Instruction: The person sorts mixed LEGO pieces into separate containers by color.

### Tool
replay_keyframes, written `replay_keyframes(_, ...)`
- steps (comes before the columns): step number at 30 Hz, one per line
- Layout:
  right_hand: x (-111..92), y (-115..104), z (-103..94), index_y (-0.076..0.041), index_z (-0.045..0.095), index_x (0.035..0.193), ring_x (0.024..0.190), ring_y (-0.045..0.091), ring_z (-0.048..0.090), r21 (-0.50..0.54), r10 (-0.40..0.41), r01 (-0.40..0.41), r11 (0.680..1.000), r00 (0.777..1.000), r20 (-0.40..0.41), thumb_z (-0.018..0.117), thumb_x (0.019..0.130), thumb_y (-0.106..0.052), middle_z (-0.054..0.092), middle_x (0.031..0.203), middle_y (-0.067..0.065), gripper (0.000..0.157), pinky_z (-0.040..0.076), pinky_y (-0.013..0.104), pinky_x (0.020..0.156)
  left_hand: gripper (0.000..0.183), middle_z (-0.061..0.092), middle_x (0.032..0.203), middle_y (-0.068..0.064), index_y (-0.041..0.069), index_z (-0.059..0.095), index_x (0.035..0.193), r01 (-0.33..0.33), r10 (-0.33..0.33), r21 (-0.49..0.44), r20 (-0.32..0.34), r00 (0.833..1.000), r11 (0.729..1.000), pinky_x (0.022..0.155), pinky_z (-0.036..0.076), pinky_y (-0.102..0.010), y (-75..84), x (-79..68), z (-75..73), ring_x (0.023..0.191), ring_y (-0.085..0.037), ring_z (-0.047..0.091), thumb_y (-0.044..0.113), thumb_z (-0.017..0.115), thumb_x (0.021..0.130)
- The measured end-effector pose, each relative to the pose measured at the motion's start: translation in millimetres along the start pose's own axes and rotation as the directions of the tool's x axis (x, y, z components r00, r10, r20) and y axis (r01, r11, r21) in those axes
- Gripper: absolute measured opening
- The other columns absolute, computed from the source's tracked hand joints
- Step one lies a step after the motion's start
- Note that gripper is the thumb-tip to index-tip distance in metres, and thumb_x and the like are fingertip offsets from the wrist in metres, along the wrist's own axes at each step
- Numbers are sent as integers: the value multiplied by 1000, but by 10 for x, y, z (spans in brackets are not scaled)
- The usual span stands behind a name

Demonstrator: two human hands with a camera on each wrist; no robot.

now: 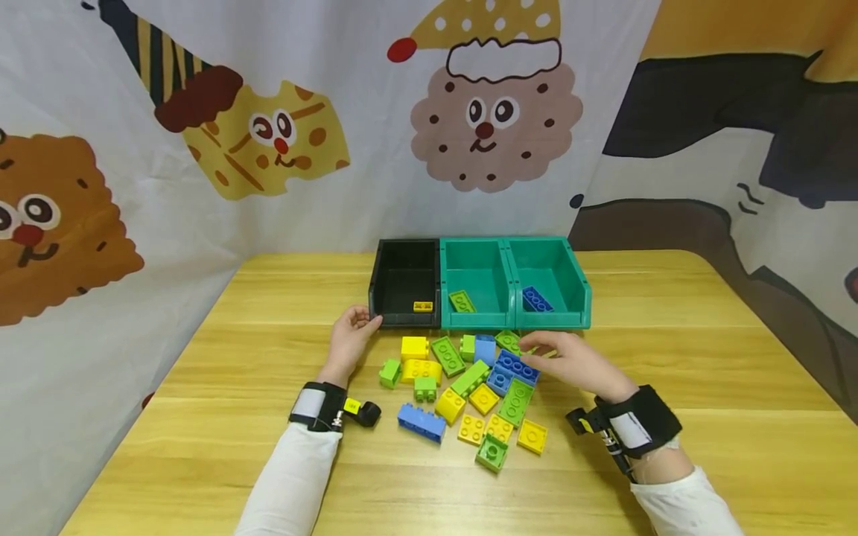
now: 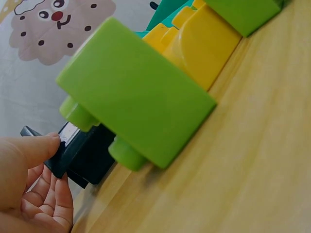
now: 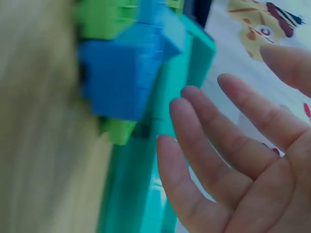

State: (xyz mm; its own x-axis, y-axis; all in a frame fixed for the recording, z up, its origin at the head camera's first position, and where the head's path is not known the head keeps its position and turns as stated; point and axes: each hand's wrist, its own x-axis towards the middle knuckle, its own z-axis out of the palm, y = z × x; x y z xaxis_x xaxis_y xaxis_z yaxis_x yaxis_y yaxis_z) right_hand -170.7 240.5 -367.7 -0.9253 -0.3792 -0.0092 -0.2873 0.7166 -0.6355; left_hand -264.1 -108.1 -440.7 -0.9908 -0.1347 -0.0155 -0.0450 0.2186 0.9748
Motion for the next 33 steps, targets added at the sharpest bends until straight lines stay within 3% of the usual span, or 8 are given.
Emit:
replay_keyframes(7, 21, 92, 138, -1, 62, 116, 107, 36, 57, -102, 3, -7, 995, 999, -42, 68, 86, -18, 61, 117, 16, 35, 48, 51, 89, 24, 57, 102, -12, 2, 57, 108, 4, -4, 13, -1, 1000, 1000, 77, 42, -24, -13, 5, 1, 90, -19, 50, 14, 65, 89)
replay_keyframes(16, 54, 98, 201, -2, 63, 118, 106, 34, 59, -173, 21, -22, 985, 1000, -5, 74, 80, -13, 61, 119, 18, 41, 49, 49, 89, 24, 58, 102, -12, 2, 57, 108, 2, -2, 23, 1, 1000, 1000, 77, 42, -24, -9, 5, -1, 90, -19, 50, 15, 65, 90)
replay_keyframes(26, 74, 140, 243, -3, 64, 116, 90, 21, 58, -146, 29, -27, 989, 1000, 5, 75, 79, -13, 64, 111, 12, 40, 51, 41, 80, 23, 57, 101, -11, 3, 57, 108, 8, -8, 22, -1, 1000, 1000, 75, 42, -23, -21, 4, -8, 88, -18, 50, 15, 65, 90)
replay_keyframes(33, 84, 167, 245, -3, 64, 116, 91, 21, 59, -142, 40, -38, 989, 999, 6, 75, 79, -13, 64, 111, 12, 39, 51, 41, 80, 23, 58, 101, -11, 2, 57, 108, -3, 3, 19, -1, 1000, 1000, 75, 43, -22, -25, 9, -5, 87, -17, 51, 14, 65, 89)
